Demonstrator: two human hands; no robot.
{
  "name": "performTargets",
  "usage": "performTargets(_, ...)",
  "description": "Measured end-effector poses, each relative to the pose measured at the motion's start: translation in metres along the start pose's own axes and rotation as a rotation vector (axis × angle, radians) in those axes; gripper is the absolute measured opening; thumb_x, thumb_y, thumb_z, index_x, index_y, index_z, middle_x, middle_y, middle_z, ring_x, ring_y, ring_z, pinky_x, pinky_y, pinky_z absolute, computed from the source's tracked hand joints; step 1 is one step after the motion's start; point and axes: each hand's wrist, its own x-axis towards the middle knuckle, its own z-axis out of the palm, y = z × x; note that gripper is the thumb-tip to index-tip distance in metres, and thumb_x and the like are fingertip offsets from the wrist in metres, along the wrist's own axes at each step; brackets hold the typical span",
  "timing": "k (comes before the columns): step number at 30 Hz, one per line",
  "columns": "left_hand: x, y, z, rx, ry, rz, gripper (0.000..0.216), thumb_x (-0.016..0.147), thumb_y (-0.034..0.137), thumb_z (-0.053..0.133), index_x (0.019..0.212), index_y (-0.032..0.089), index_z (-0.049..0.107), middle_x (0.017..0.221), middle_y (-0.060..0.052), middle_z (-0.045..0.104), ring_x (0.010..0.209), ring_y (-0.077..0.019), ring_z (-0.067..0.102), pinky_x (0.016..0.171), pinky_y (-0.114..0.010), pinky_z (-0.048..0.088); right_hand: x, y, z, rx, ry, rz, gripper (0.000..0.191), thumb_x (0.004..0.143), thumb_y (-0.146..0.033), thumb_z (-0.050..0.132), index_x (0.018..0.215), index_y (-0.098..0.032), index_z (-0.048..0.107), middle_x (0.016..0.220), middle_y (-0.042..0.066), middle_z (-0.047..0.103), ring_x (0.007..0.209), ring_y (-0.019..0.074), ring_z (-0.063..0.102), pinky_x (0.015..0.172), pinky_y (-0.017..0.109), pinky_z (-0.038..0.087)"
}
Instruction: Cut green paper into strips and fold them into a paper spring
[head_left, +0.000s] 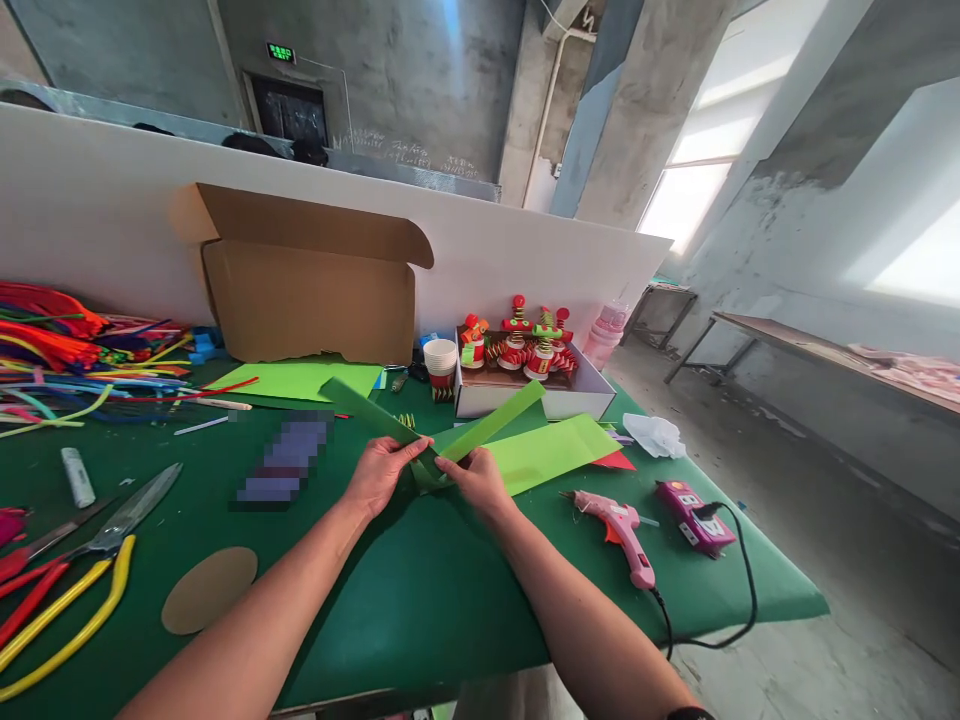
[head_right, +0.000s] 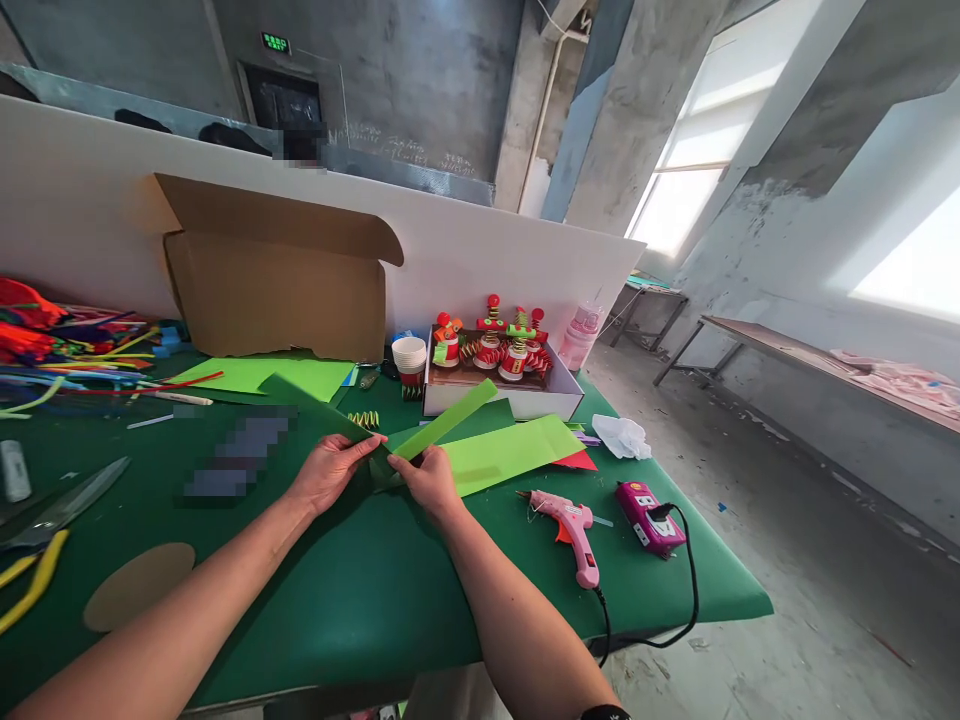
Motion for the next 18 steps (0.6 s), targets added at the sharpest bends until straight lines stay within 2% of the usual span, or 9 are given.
performTargets(6,0.013,0.008,-0.015,-0.125,0.104,0.026,0.044,0.039,0.051,0.090,0.053,0.018,0.064,0.064,-0.003,0.069,0.069,-0.0158,0.061,0.067,-0.029,0.047,0.007,0.005,-0.018,-0.234,0.022,-0.006,0.023,0.066,-0.037,0.077,0.068,-0.015,0.071,0.068,0.005,0.072,0.065,0.0205,0.064,0.061,0.030,0.049)
performTargets(11,0.013,0.013,-0.022,-0.157,0.082,0.013,0.042,0.042,0.048,0.090,0.054,0.019,0.063,0.054,0.004,0.058,0.059,-0.0094,0.053,0.063,-0.026,0.044,0.009,0.009,-0.022,-0.251,0.031,-0.026,0.024,0.068,-0.039,0.076,0.069,-0.015,0.071,0.068,0.005,0.072,0.064,0.0197,0.063,0.061,0.030,0.049)
performTargets(15,0.005,0.006,-0.010,-0.095,-0.012,-0.064,0.040,0.040,0.043,0.092,0.059,0.016,0.069,0.056,0.000,0.063,0.060,-0.0134,0.056,0.060,-0.028,0.044,0.007,0.009,-0.014,-0.214,-0.001,-0.053,0.027,0.071,-0.040,0.072,0.078,-0.015,0.074,0.075,0.006,0.074,0.066,0.0200,0.064,0.063,0.031,0.050)
performTargets(18,0.001,0.001,-0.002,-0.050,-0.048,-0.098,0.042,0.038,0.045,0.092,0.062,0.016,0.073,0.063,-0.005,0.071,0.067,-0.0193,0.062,0.065,-0.032,0.048,0.007,0.010,-0.011,-0.211,-0.042,-0.064,0.028,0.070,-0.040,0.074,0.080,-0.014,0.075,0.074,0.006,0.074,0.067,0.0202,0.064,0.064,0.031,0.050)
